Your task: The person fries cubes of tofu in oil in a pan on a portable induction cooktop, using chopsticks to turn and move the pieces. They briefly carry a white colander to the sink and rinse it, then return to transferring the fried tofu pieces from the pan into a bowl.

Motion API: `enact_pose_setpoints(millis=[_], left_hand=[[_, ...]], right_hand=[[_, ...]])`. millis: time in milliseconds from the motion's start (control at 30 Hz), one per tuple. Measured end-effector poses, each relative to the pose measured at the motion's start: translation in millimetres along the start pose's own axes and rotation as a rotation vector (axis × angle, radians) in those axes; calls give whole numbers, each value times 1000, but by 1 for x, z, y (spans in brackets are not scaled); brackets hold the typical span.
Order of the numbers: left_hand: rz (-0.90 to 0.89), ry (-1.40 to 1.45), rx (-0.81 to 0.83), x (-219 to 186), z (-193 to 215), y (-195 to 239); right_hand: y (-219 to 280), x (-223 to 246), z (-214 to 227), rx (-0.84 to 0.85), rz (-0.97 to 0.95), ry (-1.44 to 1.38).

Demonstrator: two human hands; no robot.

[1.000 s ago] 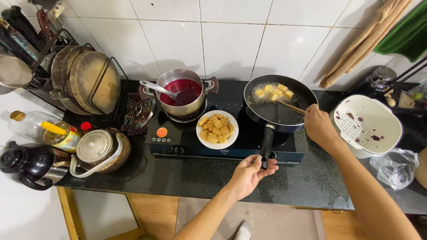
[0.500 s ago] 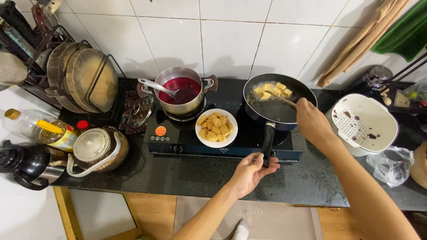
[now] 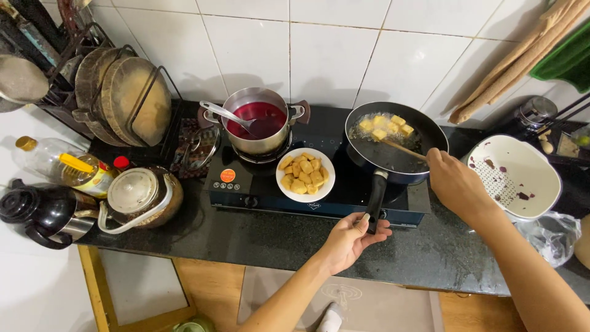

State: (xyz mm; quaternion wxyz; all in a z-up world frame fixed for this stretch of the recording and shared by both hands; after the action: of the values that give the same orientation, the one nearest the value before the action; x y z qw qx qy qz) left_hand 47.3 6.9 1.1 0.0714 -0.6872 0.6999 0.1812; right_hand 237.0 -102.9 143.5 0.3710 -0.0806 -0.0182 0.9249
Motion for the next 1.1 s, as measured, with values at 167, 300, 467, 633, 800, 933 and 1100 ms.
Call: enact_pose_setpoints(millis=[167, 300, 467, 633, 800, 933, 1100], left_hand=[[-9, -11, 6, 3, 3, -1], [-8, -19, 5, 5, 5, -2], [-11, -23, 0, 3, 2, 0], [-7, -28, 15, 4, 2, 0], [3, -38, -10, 4, 2, -1], [6, -37, -26, 3, 4, 1], [-8, -50, 23, 3, 5, 1]], right_hand=[[-12, -1, -27, -42, 60, -58], [-21, -9, -49, -107, 85, 14], [-17, -14, -38, -76, 72, -40], [-17, -25, -38, -30, 16, -85], [-33, -19, -55, -148, 147, -114], [-17, -27, -24, -75, 72, -161], [-5, -86, -26, 45, -124, -100]])
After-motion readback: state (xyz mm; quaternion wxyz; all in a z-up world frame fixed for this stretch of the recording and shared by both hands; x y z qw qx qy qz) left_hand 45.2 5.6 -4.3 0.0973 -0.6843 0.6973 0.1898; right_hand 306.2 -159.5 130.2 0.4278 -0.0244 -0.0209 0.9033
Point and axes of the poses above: each hand's wrist, its own y-axis away from the middle knuckle, its own z-axis out of the back of the hand, x = y × z, the point moved 5 cm from there along -y, towards the middle knuckle, and after that the axes turned 9 degrees about y, right-handed, at the moved point
